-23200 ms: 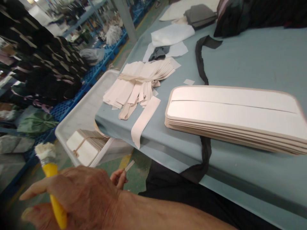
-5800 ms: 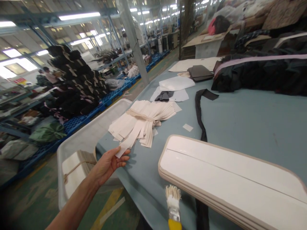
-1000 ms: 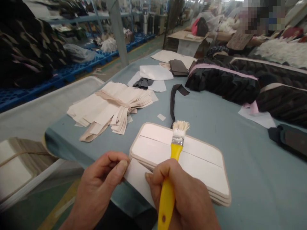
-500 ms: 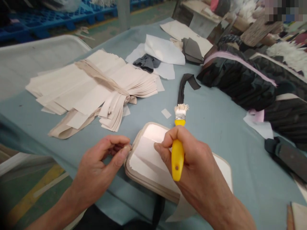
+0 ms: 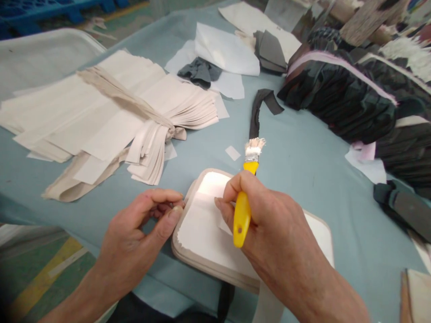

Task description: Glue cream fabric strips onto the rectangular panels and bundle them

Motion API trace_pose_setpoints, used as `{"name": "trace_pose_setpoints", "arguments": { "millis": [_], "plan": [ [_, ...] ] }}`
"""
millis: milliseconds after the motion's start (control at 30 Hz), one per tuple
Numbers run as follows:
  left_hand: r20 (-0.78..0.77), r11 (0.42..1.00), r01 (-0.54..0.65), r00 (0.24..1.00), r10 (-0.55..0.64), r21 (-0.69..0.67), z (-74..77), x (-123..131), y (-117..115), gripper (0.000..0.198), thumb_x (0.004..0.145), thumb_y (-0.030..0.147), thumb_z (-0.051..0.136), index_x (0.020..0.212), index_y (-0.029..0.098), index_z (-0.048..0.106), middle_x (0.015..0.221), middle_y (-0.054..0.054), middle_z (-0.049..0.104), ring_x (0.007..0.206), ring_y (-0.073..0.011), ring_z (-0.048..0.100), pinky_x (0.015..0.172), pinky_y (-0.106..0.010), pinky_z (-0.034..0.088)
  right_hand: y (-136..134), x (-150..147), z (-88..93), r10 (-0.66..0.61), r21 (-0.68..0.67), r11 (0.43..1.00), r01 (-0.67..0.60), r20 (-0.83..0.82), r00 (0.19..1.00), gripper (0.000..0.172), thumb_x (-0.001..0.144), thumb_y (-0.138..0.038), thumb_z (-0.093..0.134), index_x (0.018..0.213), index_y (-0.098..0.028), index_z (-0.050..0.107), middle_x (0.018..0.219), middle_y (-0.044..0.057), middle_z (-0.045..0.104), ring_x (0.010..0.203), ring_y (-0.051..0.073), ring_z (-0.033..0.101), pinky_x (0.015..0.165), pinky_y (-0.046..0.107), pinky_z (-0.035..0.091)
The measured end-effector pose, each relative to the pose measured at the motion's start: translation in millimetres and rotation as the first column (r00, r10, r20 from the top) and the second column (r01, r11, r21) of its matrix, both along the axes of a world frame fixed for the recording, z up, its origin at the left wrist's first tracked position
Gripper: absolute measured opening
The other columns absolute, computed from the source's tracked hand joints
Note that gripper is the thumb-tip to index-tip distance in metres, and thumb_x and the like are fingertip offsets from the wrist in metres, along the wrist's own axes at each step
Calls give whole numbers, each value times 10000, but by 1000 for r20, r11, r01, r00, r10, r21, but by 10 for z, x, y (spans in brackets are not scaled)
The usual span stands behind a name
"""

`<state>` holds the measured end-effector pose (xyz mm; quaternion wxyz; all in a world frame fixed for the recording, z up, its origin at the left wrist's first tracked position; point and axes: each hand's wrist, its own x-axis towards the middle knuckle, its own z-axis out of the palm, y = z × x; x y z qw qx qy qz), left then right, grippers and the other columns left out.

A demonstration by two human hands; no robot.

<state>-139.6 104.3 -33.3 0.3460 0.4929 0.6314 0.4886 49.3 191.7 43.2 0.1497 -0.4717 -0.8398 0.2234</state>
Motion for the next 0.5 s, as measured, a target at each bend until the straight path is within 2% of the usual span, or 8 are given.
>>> {"name": "trace_pose_setpoints", "arguments": {
  "millis": [267, 500],
  "plan": [
    [-9, 1000, 10, 1000, -10, -14, 18, 3, 16, 121, 966, 229, 626, 1005, 248, 740, 790, 41, 693, 690, -94, 621, 672, -186, 505, 11, -14, -14, -6, 35, 999, 5, 28, 1000, 98, 873, -207, 633, 840, -264, 561, 496, -98, 533, 363, 97, 413, 385, 222, 297],
    [27, 999, 43, 999, -43, 7, 78, 19, 106, 127, 981, 208, 617, 1003, 238, 739, 866, 40, 707, 713, -85, 620, 668, -195, 482, 20, -7, -26, -2, 77, 997, -2, 60, 998, 96, 866, -205, 613, 816, -264, 556, 473, -96, 517, 335, 103, 406, 365, 231, 276]
  ]
}}
